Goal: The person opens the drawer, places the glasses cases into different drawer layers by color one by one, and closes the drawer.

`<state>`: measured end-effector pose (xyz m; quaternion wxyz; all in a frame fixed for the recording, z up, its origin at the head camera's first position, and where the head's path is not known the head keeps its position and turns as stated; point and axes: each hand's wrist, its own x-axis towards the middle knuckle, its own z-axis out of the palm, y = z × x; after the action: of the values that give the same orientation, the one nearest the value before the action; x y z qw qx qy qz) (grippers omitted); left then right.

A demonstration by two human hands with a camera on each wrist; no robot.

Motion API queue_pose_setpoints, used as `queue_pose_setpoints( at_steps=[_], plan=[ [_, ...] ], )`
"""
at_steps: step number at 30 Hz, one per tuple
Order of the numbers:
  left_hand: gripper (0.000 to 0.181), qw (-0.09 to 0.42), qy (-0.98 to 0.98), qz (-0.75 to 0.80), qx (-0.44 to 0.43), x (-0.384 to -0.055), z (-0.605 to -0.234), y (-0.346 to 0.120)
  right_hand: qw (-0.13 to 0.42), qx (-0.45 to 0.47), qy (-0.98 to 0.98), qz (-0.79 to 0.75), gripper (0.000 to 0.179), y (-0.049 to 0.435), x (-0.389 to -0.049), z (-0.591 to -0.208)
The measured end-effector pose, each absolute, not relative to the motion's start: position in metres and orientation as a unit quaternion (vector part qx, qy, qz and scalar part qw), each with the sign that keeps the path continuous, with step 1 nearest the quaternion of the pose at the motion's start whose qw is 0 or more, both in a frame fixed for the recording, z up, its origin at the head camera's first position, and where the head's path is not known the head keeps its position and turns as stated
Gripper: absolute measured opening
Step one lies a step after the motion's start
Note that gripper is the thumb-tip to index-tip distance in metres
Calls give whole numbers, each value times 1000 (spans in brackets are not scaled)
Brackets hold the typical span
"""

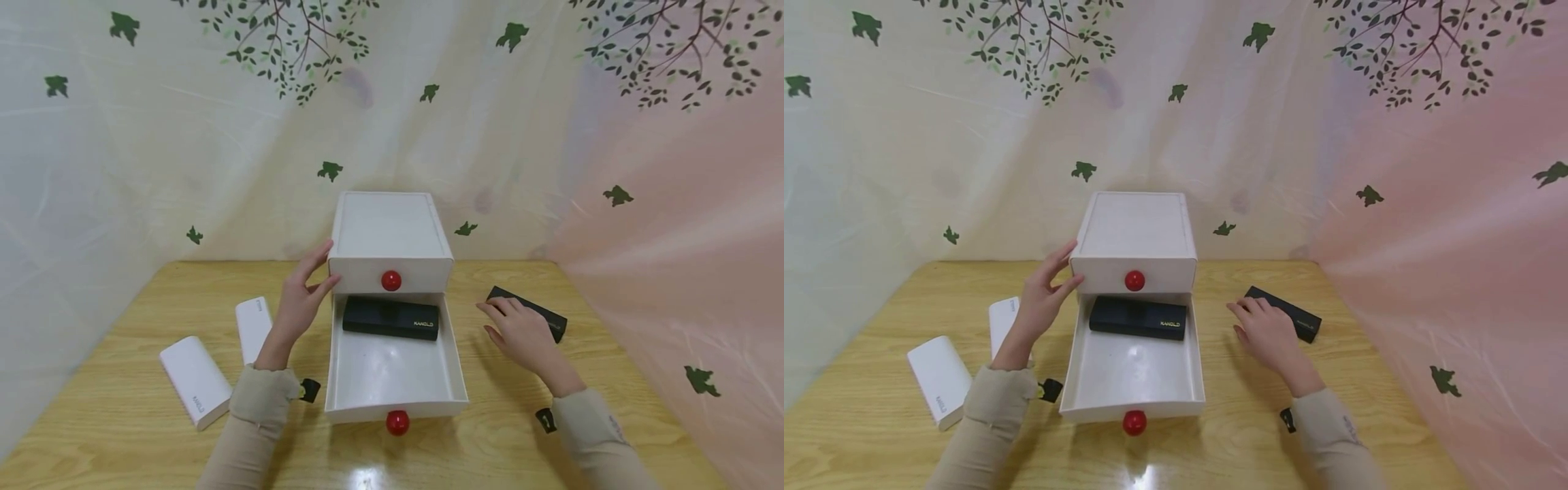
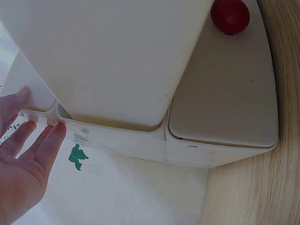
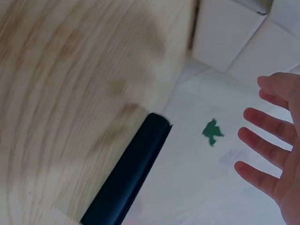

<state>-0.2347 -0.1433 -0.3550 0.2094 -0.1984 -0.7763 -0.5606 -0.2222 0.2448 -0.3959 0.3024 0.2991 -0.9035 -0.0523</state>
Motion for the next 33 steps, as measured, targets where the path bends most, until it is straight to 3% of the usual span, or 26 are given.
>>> queue_pose_setpoints(
  at_steps=[11,33],
  plan=[
    [58,207,-778,-558,-202,-236,-357,-144,209,236,-947,-62,41,275,-238,-406],
    [59,205,-776,-561,-202,-238,-358,-145,70,154,-985,-45,52,315,-270,-426]
  ],
)
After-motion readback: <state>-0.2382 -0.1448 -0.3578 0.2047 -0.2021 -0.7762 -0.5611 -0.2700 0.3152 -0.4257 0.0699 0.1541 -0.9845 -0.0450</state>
